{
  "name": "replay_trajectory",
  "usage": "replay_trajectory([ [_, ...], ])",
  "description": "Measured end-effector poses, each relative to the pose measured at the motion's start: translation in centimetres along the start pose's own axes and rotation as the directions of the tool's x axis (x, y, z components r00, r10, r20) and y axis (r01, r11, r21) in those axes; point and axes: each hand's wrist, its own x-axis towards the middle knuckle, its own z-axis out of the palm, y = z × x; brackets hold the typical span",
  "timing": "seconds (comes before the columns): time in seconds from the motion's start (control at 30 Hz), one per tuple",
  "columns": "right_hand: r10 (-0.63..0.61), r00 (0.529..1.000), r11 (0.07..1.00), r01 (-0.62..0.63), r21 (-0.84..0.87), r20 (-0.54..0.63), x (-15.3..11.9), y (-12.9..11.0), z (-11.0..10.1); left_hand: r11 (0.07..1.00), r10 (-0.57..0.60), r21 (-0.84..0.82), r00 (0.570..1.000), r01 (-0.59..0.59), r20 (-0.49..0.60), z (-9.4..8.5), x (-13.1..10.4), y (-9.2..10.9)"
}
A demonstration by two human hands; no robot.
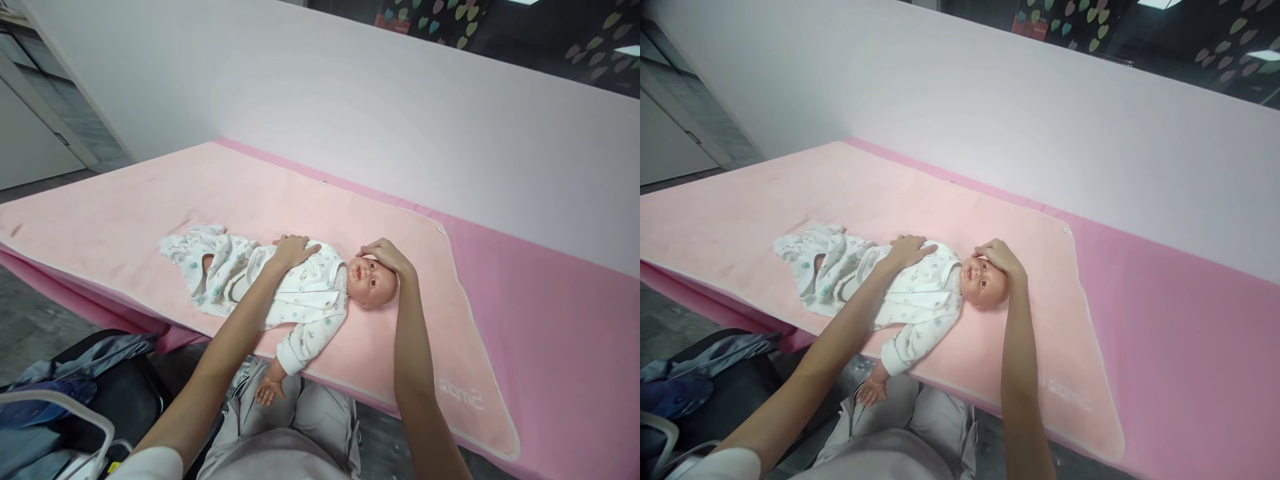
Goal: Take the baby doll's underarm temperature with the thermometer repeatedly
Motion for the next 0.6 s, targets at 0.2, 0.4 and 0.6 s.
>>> replay_trajectory([
  [0.2,0.027,1.0,1.0,-0.027,0.001,-0.003,0.1,-0.1,0.0,0.992,-0.039,-0.122,0.999,0.039,0.0,-0.1,-0.2,0.0],
  [0.4,0.01,0.998,0.997,-0.014,-0.073,-0.059,0.0,-0.7,-0.2,0.829,0.112,-0.523,0.975,-0.199,-0.194,-1.3,-1.4,0.9],
  [0.6,-0.041,0.995,0.986,0.024,-0.168,-0.095,-0.4,-1.1,-0.1,0.524,0.543,-0.803,0.838,-0.284,0.058,-3.1,-4.3,3.0],
])
